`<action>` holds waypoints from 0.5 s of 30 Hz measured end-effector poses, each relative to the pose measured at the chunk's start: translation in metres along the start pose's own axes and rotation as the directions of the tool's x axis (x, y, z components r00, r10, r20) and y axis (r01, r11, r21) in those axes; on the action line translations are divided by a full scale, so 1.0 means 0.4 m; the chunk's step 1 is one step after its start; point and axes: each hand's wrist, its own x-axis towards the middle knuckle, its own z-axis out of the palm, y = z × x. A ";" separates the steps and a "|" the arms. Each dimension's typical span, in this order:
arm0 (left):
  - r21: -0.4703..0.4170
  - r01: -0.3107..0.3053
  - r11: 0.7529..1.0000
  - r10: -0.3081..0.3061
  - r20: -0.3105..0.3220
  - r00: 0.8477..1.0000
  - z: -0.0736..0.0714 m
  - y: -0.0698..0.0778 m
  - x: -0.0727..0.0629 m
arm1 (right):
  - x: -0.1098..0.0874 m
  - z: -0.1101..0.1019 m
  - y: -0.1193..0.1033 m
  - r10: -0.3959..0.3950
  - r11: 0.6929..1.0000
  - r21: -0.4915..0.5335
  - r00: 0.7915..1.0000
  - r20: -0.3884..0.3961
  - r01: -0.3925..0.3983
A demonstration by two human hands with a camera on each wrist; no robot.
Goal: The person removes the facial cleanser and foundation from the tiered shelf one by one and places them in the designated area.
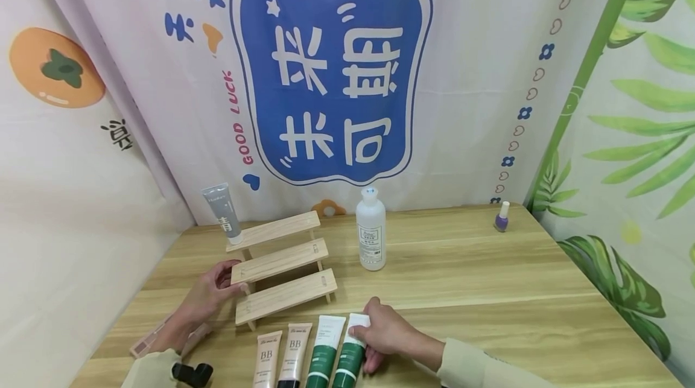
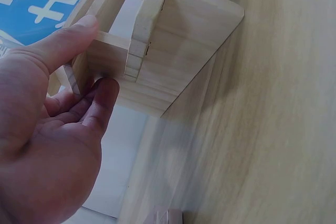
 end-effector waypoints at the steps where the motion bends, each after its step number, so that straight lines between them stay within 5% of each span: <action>1: 0.001 -0.002 1.000 0.002 0.001 1.000 0.000 0.000 0.000 | 0.000 -0.001 0.001 0.000 1.000 -0.004 1.000 -0.002 0.000; 8: 0.000 0.004 1.000 -0.004 -0.001 1.000 0.001 -0.001 0.003 | -0.004 -0.018 -0.010 -0.019 0.996 -0.090 1.000 -0.025 0.017; 15: 0.000 0.023 1.000 -0.023 -0.011 1.000 0.001 0.000 0.003 | 0.021 -0.054 -0.082 -0.113 0.972 -0.218 0.989 -0.095 0.090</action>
